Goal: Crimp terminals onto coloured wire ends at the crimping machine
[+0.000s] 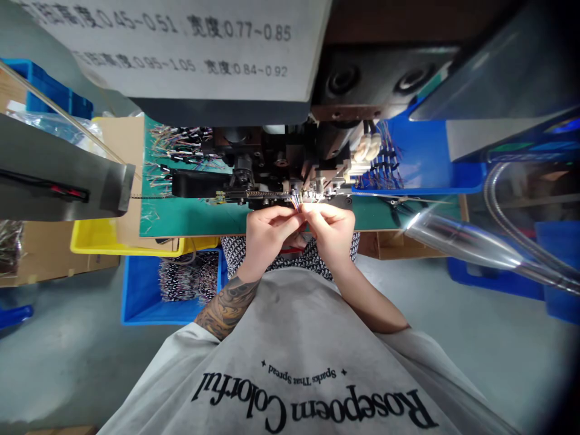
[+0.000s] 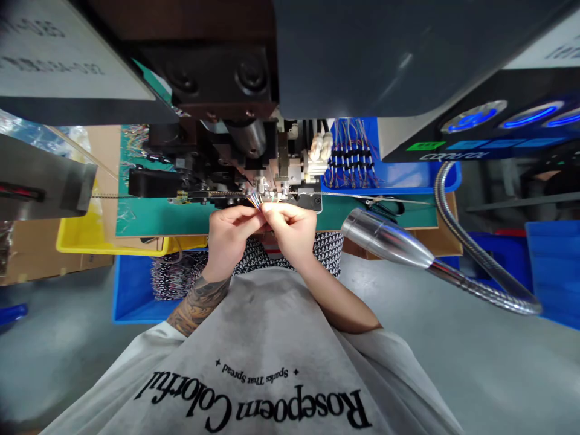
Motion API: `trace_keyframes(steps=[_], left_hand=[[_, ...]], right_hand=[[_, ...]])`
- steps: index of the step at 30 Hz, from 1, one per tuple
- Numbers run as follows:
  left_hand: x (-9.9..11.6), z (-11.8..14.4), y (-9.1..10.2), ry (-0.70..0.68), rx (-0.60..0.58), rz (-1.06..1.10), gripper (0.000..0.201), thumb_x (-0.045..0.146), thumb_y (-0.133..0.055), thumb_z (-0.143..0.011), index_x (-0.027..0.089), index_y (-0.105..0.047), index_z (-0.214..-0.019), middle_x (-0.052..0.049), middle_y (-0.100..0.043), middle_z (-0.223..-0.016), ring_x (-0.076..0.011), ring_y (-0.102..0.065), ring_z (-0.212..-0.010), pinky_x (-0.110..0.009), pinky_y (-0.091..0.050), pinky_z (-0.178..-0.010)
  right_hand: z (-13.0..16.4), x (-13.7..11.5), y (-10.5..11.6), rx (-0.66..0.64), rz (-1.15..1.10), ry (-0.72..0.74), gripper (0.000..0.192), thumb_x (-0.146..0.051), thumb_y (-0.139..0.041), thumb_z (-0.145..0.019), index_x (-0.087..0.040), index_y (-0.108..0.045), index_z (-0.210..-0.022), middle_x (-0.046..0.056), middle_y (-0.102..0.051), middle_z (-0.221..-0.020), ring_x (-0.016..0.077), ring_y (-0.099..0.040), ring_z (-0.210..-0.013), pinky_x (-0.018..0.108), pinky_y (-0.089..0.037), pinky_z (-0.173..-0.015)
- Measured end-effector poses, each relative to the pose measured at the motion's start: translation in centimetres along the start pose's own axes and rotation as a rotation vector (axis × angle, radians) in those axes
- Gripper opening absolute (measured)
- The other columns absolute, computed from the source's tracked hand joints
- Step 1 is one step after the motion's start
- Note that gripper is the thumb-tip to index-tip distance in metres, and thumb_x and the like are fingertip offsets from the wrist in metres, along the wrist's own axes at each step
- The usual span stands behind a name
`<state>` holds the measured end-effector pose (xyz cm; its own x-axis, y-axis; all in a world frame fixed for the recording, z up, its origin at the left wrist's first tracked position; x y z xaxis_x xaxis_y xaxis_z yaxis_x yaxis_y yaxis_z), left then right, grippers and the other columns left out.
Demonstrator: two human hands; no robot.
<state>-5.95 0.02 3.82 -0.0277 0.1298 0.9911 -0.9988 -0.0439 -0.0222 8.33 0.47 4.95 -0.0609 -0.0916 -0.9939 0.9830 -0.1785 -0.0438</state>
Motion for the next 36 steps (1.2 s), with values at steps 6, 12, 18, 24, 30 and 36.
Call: trace_keyframes(steps=[6, 12, 18, 24, 30, 36], left_hand=[[0.3, 0.2, -0.2, 0.022, -0.005, 0.038, 0.02, 0.039, -0.09, -0.081, 0.021, -0.082, -0.083, -0.003, -0.08, -0.078, -0.0183, -0.077, -0.066, -0.029, -0.067, -0.06], [0.1, -0.1, -0.1, -0.011, 0.022, 0.04, 0.022, 0.038, -0.091, -0.08, 0.02, -0.081, -0.083, -0.004, -0.081, -0.084, -0.0169, -0.076, -0.074, -0.028, -0.066, -0.07], [-0.2, -0.1, 0.0, 0.002, 0.028, 0.051, 0.022, 0.04, -0.089, -0.083, 0.02, -0.082, -0.083, -0.003, -0.079, -0.08, -0.0173, -0.076, -0.073, -0.03, -0.068, -0.072], [0.4, 0.1, -0.1, 0.061, -0.001, 0.062, 0.014, 0.034, -0.088, -0.083, 0.021, -0.084, -0.085, -0.002, -0.08, -0.076, -0.0179, -0.077, -0.066, -0.029, -0.068, -0.065], [0.8, 0.3, -0.2, 0.05, -0.014, 0.056, 0.012, 0.03, -0.09, -0.081, 0.02, -0.083, -0.082, -0.001, -0.08, -0.076, -0.0164, -0.076, -0.064, -0.026, -0.066, -0.061], [0.1, -0.1, 0.0, -0.017, 0.02, 0.07, 0.018, 0.035, -0.091, -0.081, 0.02, -0.08, -0.082, -0.002, -0.079, -0.081, -0.016, -0.076, -0.071, -0.027, -0.067, -0.068]], right_hand=[[-0.1, -0.6, 0.1, 0.067, 0.022, 0.043, 0.037, -0.039, -0.073, -0.089, -0.019, -0.069, -0.058, -0.004, -0.045, -0.05, 0.0083, -0.037, -0.051, 0.026, -0.034, -0.051], [-0.6, -0.8, -0.2, 0.076, -0.001, 0.036, 0.035, -0.036, -0.073, -0.088, -0.018, -0.07, -0.059, -0.005, -0.043, -0.051, 0.0083, -0.036, -0.052, 0.027, -0.033, -0.054], [-0.6, 0.1, -0.1, 0.085, -0.002, 0.035, 0.037, -0.039, -0.073, -0.09, -0.019, -0.07, -0.059, -0.005, -0.04, -0.05, 0.0082, -0.034, -0.052, 0.027, -0.033, -0.053], [-0.2, 0.2, -0.1, 0.025, 0.029, 0.038, 0.029, -0.039, -0.073, -0.088, -0.019, -0.075, -0.067, -0.005, -0.046, -0.052, 0.0086, -0.037, -0.052, 0.026, -0.034, -0.051], [-0.3, -0.6, 0.0, 0.067, 0.029, 0.082, 0.038, -0.038, -0.073, -0.087, -0.018, -0.064, -0.056, -0.005, -0.044, -0.051, 0.0077, -0.036, -0.053, 0.025, -0.034, -0.052], [-0.7, -0.8, -0.2, 0.065, 0.013, 0.07, 0.037, -0.035, -0.072, -0.089, -0.018, -0.066, -0.057, -0.005, -0.043, -0.052, 0.0078, -0.035, -0.054, 0.026, -0.033, -0.053]])
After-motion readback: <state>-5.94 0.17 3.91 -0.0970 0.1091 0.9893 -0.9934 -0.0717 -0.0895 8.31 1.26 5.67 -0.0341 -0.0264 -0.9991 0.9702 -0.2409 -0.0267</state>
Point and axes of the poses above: each hand's wrist, its own z-axis away from the middle knuckle, its own y-axis out of the back of the hand, x = y × z, the point moved 3 cm from there along -z, towards the middle knuckle
